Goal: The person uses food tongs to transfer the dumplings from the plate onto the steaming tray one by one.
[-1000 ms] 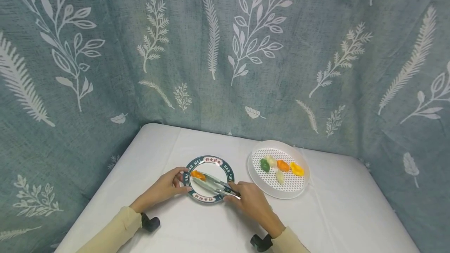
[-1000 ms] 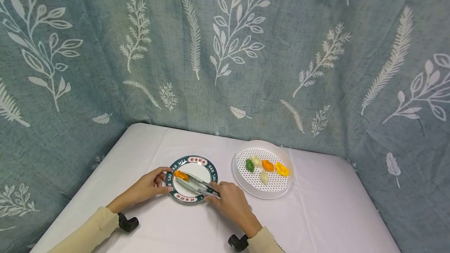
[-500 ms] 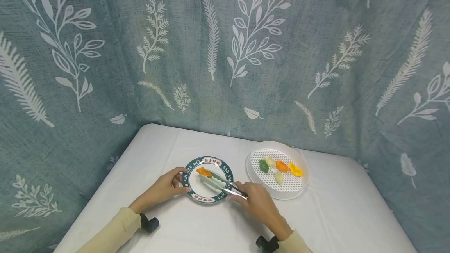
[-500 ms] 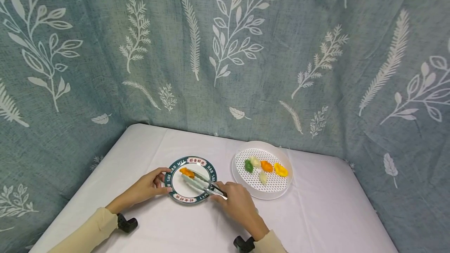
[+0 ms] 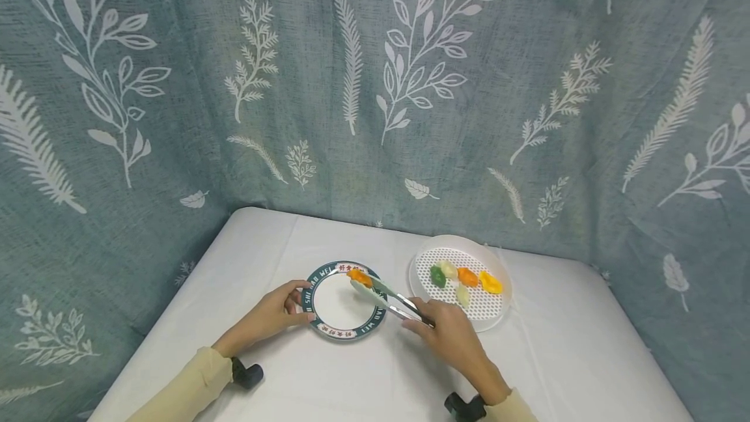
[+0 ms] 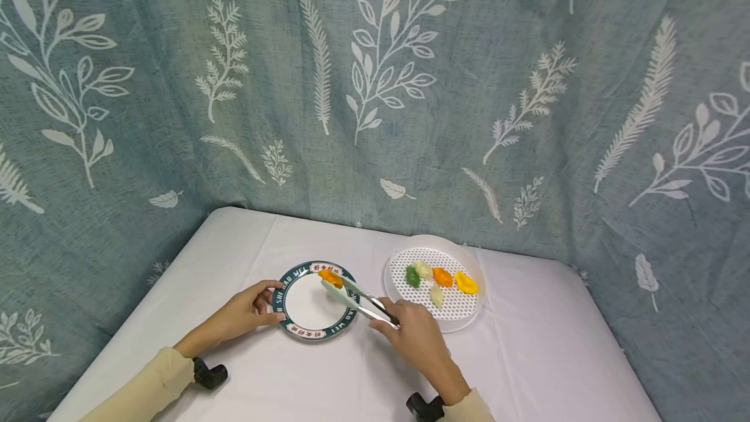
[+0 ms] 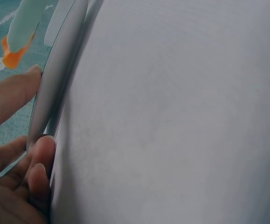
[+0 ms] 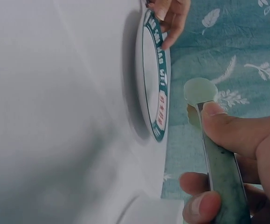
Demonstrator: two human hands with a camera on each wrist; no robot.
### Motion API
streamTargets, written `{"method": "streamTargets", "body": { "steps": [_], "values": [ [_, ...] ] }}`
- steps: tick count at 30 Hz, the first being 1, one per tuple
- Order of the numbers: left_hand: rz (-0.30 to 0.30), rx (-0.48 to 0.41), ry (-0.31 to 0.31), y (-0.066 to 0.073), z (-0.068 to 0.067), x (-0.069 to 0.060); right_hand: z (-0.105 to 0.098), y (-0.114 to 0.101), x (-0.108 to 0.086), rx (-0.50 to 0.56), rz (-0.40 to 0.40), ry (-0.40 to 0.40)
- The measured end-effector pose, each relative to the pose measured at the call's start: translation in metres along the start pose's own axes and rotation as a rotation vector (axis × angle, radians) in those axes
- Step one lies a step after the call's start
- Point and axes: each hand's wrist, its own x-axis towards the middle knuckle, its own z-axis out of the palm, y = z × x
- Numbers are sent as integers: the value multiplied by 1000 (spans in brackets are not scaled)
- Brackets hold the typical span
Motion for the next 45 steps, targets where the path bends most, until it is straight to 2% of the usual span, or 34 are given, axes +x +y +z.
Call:
{"method": "streamTargets", "body": {
  "steps": [5, 14, 21, 34, 45],
  "values": [
    [2, -11, -4, 0, -1, 0, -9, 7, -3, -8, -8, 31],
    [8, -4, 5, 3, -3, -1, -27, 25, -13, -54, 69, 63],
    [20, -23, -1, 3, -4, 0, -44, 44, -26, -101, 84, 100],
    [2, 3, -1, -2, -1, 1, -66, 77, -59, -122, 191, 88],
    [28, -54, -25, -6, -2, 2, -75, 96, -66, -156, 195, 51]
  ]
}}
